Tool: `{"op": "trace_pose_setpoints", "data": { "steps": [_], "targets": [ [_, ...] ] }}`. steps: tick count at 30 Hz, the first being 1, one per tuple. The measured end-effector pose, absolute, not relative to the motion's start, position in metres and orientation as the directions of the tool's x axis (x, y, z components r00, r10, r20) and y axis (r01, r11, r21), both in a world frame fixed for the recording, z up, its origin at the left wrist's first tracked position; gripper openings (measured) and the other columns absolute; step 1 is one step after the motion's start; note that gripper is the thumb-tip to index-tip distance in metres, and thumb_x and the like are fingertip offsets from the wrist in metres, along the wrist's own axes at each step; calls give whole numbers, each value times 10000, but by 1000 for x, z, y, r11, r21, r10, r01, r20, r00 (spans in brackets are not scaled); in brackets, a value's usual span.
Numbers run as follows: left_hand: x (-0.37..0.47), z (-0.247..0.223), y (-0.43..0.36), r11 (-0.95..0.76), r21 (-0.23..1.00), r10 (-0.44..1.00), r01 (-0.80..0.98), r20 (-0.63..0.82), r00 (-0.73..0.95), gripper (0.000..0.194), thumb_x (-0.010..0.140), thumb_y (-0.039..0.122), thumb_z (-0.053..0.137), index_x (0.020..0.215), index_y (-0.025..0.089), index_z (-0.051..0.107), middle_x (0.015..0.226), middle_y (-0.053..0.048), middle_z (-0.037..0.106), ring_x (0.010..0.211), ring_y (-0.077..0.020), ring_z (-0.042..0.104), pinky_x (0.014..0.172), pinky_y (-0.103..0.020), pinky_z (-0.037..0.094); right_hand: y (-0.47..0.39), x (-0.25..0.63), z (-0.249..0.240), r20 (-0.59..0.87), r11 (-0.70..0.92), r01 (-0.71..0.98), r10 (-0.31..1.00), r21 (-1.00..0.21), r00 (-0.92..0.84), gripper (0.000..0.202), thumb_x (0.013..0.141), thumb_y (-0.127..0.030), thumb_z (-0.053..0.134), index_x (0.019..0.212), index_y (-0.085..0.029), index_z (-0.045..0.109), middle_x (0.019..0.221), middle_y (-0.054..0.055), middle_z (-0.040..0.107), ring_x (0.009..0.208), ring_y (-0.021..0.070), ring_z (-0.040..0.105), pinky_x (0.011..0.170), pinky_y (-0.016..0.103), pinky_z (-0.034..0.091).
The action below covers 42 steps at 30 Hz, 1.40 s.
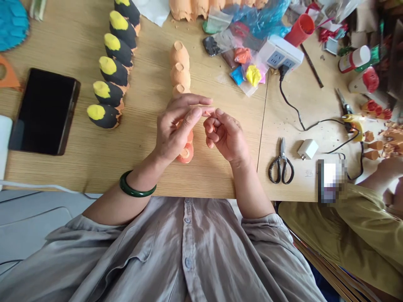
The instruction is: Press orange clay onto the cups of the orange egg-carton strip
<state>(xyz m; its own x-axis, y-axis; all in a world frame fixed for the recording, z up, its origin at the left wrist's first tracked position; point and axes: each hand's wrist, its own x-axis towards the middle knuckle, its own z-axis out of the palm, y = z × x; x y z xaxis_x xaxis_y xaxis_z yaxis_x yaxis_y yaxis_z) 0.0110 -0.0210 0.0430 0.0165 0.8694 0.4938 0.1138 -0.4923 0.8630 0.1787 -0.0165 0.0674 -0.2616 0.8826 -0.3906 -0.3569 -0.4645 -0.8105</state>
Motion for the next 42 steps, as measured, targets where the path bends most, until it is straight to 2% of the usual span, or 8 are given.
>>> {"op": "trace_pose_setpoints", "data": {
  "steps": [14,17,20,24,28,33,37,42],
  "targets": [
    [1,16,-3,-614,747,784,255,615,87,375,1213,686,660,1414,454,875,1379,5,869,1394,-311,756,1307,-627,566,-16,178,61,-332,-356,-349,934,-867,-129,387,979,-527,991,827,-267,749,710,-61,587,567,97,427,499,197,575],
    [-19,-4,10,-733,602,657,317,747,102,677,1247,816,373,1506,372,814,1453,37,824,1366,-222,723,1258,-516,549,-14,178,57,-296,-308,-315,951,-897,-87,345,978,-503,987,850,-264,774,735,-57,593,597,96,442,531,195,587],
    [-45,-17,7,-585,705,782,401,622,48,783,1148,958,441,1418,317,802,1446,39,793,1443,-247,667,1253,-484,547,-13,177,51,-288,-298,-313,954,-902,-78,241,1011,-385,931,859,-256,795,716,-61,582,588,95,428,545,198,588],
    [-66,-15,-31,-468,719,819,514,571,-52,646,1188,864,551,1433,342,843,1408,10,828,1279,-237,741,1005,-447,631,-13,174,42,-274,-304,-317,952,-898,-137,226,1025,-315,878,832,-250,780,732,-59,622,579,90,433,564,202,600],
    [-61,5,-71,-113,851,967,513,213,-139,484,1126,664,776,1387,270,878,1031,-47,866,855,-214,772,773,-368,634,-12,171,29,-245,-286,-294,955,-912,-169,332,941,-483,1013,849,-268,778,714,-63,603,601,103,447,645,235,670],
    [-40,30,-77,205,965,974,167,-184,-131,613,991,324,895,1571,163,778,1078,-63,863,958,-203,824,802,-270,671,-11,172,20,-222,-259,-298,963,-919,-153,432,826,-640,1083,840,-309,806,720,-42,577,617,144,481,711,331,754],
    [-25,50,-67,408,881,890,-238,-442,-111,358,1018,171,827,1375,148,822,839,-7,754,658,-125,674,490,-187,455,-10,168,24,-262,-295,-296,954,-908,-146,449,855,-668,1061,834,-306,797,698,-51,555,603,138,463,675,313,730],
    [-16,63,-67,529,714,821,-459,-568,61,37,1017,129,814,989,106,821,753,0,705,527,-61,554,453,-162,437,-13,165,37,-313,-355,-333,934,-874,-173,492,931,-666,1015,837,-252,766,662,-84,524,563,93,431,600,241,658]
  ]
}}
